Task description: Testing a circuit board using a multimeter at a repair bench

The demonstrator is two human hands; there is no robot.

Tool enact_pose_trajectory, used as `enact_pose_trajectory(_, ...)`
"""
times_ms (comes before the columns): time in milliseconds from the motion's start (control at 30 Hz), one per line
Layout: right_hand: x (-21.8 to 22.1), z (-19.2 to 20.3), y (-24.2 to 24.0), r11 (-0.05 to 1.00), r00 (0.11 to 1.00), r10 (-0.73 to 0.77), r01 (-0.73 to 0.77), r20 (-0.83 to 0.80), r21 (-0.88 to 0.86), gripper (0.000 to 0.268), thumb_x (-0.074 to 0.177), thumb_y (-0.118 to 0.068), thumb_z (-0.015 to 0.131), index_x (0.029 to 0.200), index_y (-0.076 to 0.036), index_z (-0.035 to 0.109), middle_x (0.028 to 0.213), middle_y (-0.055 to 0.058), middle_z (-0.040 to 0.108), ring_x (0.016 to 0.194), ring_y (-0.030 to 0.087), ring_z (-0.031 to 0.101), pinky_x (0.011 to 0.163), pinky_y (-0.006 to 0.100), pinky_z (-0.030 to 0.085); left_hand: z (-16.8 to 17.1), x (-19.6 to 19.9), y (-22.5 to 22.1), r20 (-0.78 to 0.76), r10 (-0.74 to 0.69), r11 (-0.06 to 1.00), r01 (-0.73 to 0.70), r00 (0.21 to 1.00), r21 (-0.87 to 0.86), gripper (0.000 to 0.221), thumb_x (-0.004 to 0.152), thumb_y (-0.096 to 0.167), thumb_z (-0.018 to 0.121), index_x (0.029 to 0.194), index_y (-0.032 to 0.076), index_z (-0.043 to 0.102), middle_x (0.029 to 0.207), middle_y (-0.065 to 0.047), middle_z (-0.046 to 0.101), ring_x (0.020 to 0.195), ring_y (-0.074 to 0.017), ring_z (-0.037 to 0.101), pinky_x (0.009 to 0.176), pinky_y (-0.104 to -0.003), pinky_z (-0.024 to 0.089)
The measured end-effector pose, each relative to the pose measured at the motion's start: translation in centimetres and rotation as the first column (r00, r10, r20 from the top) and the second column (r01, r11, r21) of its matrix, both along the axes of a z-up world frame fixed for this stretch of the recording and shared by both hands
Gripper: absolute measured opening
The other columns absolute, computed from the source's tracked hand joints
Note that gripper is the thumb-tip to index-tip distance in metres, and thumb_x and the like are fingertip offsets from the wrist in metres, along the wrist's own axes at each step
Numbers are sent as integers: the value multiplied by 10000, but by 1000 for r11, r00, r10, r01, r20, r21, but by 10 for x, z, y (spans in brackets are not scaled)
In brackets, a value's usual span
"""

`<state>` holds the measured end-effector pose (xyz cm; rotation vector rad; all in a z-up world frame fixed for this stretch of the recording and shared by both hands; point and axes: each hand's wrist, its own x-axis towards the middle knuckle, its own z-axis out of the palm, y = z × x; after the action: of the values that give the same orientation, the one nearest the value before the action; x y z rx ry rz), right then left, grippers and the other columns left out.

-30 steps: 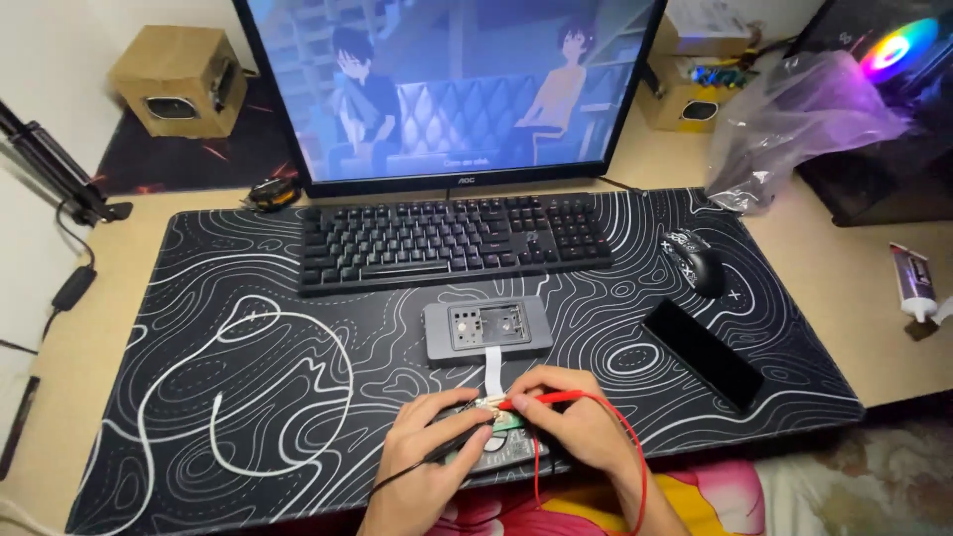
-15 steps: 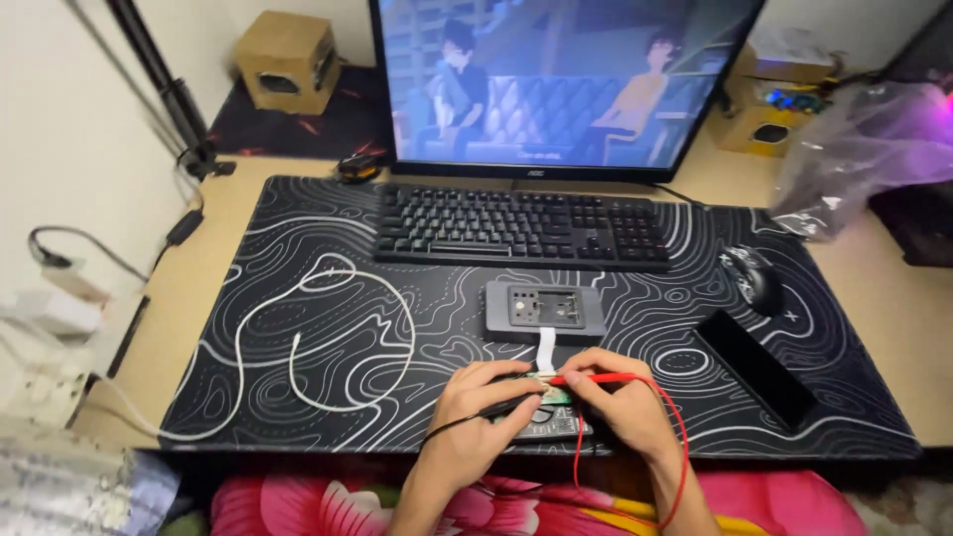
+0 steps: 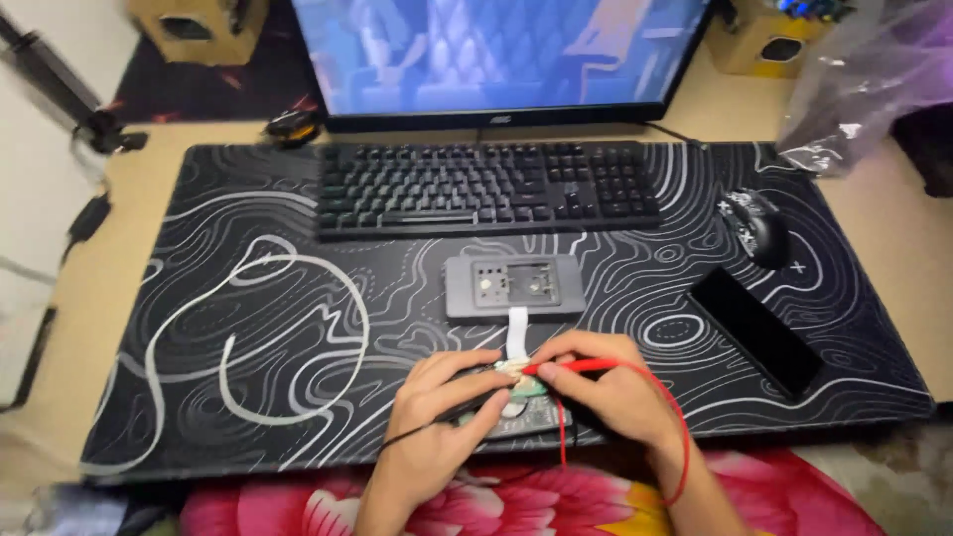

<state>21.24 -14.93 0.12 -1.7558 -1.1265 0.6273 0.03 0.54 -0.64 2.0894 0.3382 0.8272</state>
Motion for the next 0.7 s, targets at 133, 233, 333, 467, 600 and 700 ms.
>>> enact_pose_trajectory(133,-9,10,3,998,1000,-5,6,-21,68,127,983,-177,822,1009,-103,921,977,7,924,899,107,827,863,256,614,5,0,0,-40,-24,1000,23,999,-15,144,1005,217,843,1114,226,937,1283,-4,858,1140,-200,787,1048,-389,523)
enact_pose_trajectory(233,-14,15,5,993,1000,19,-22,22,113,126,1010,-210,818,986,-125,909,886,-14,851,792,90,753,777,241,569,4,0,0,-49,-23,1000,22,999,-18,141,998,200,841,1098,198,941,1272,-35,862,1130,-208,801,1029,-410,535)
enact_pose_trajectory(333,-14,17,7,994,999,-14,10,33,109,130,1002,-183,797,927,-123,884,800,-33,788,722,84,669,712,256,528,0,2,1,-61,-22,1000,22,998,4,154,989,218,847,1113,223,939,1297,-1,864,1151,-185,798,1028,-384,531)
enact_pose_trajectory(467,-14,16,9,998,995,-61,60,-75,-13,133,962,-129,783,872,-124,881,706,-62,671,677,70,574,663,258,482,-3,4,1,-22,0,1000,0,1000,21,147,966,187,869,1096,212,932,1273,-9,872,1105,-198,812,1024,-394,558)
enact_pose_trajectory(600,-18,13,10,994,999,7,0,-53,114,116,962,-55,783,911,-130,854,741,-54,616,689,88,540,678,258,459,-2,2,1,-31,-9,1000,9,999,6,151,966,185,870,1104,208,929,1285,-14,864,1090,-200,799,1016,-396,560)
enact_pose_trajectory(700,-17,0,0,985,969,22,20,-245,170,9,1027,-50,818,1033,-45,815,709,-58,548,653,69,484,620,239,443,-3,2,1,-28,-3,1000,3,1000,6,145,972,199,861,1104,205,923,1280,-8,863,1135,-199,802,1024,-376,561)
